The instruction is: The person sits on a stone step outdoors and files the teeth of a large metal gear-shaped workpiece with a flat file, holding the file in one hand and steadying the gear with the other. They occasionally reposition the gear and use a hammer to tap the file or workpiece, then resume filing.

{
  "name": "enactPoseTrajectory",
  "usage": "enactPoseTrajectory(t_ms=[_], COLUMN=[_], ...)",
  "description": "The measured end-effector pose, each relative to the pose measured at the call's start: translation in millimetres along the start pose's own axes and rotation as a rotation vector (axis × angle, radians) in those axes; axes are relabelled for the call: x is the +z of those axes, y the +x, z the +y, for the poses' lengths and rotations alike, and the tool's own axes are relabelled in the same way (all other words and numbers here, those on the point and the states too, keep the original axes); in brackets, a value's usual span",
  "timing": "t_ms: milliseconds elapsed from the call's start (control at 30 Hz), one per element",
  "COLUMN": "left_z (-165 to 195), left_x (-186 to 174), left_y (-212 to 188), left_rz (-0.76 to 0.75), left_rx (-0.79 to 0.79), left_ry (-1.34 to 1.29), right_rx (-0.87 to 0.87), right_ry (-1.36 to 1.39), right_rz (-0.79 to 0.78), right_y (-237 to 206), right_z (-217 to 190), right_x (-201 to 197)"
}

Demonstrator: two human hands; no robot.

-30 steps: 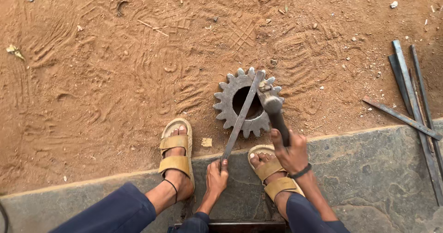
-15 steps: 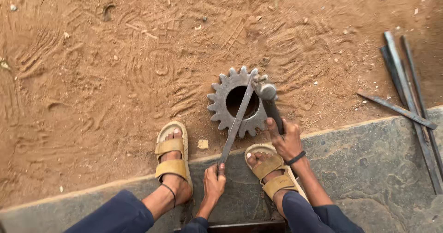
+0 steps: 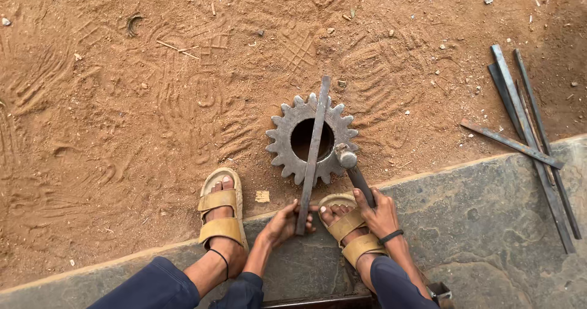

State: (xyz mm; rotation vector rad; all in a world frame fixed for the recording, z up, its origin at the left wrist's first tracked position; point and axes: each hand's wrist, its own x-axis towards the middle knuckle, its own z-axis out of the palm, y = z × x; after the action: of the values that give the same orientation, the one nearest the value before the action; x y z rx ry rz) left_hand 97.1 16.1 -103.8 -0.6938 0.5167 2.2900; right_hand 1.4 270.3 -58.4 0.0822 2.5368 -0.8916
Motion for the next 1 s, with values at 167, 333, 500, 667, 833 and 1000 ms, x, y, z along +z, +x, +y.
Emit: enactPoseTrajectory(t_ms=[167, 333, 500, 667, 833, 1000], left_z=[7, -1, -5, -10, -11, -8], left_x=[1, -10, -20, -7, 27, 63], left_y=[-15, -12, -4, 6, 18, 22], left_rz=[-0.177, -0.191, -0.188, -0.298, -0.377, -0.398], left_rx=[-0.084, -0.068, -0.060, -0.039, 0.020, 0.111], left_ry=[-0.153, -0.171, -0.115, -0.039, -0.016, -0.264], right_rx=[0.001, 0.027, -0.005, 0.003, -0.078, 0.002], right_ry=[0.024, 0.027, -0.009, 0.042, 0.101, 0.060], right_rz=[-0.017, -0.037, -0.013, -0.023, 0.003, -0.039], right_y=[4, 4, 5, 5, 2, 2], right_z=[-2, -3, 0, 1, 1, 0], right_x=[-1, -2, 0, -1, -1, -1])
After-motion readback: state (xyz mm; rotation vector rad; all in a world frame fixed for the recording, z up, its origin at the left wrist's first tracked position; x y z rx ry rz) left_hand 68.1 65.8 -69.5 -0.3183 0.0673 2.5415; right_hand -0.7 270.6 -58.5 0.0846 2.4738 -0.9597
